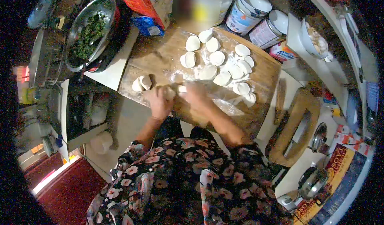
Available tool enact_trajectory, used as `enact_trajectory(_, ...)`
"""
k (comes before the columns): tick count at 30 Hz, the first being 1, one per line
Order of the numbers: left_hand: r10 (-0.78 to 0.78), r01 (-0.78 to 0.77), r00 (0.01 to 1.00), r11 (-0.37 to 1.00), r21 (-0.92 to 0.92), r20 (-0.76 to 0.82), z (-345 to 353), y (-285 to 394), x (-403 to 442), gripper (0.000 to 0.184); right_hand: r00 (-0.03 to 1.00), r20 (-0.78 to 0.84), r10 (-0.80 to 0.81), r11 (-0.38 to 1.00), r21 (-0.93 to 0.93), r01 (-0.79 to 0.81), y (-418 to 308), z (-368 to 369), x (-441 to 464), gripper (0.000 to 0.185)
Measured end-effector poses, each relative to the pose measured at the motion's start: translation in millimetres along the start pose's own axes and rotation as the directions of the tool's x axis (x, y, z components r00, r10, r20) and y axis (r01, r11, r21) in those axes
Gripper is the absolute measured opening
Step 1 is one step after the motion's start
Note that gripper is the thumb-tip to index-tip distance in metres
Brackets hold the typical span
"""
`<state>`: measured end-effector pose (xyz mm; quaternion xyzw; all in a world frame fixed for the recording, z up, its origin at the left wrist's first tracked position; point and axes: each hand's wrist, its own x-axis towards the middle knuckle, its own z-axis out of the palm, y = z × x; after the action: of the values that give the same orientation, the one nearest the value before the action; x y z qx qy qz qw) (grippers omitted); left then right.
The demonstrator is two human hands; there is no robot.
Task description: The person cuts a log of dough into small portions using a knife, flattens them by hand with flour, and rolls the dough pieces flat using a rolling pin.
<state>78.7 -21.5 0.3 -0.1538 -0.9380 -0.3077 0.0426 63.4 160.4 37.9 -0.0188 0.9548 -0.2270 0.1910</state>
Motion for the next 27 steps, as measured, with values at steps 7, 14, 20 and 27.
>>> enact_trajectory(7,0.153,-0.154,0.947,0.988,-0.019,0.281,54,64,43,0.062,0.898,-0.307,0.315,0.939,0.236,-0.249,100,18,-70,0.046)
enact_trajectory(14,0.195,-0.242,0.897,0.968,0.071,0.397,42,54,42,0.060,0.910,-0.406,0.079,0.990,0.138,-0.024,72,41,-64,0.063)
enact_trajectory(20,-0.054,0.074,0.892,0.997,-0.027,0.449,56,86,46,0.050,0.949,-0.244,0.198,0.980,0.019,-0.199,74,12,-75,0.058)
enact_trajectory(27,0.025,-0.026,1.000,0.995,0.098,0.014,12,34,24,0.059,0.922,-0.364,0.131,0.959,-0.191,-0.211,71,-12,-64,0.071)
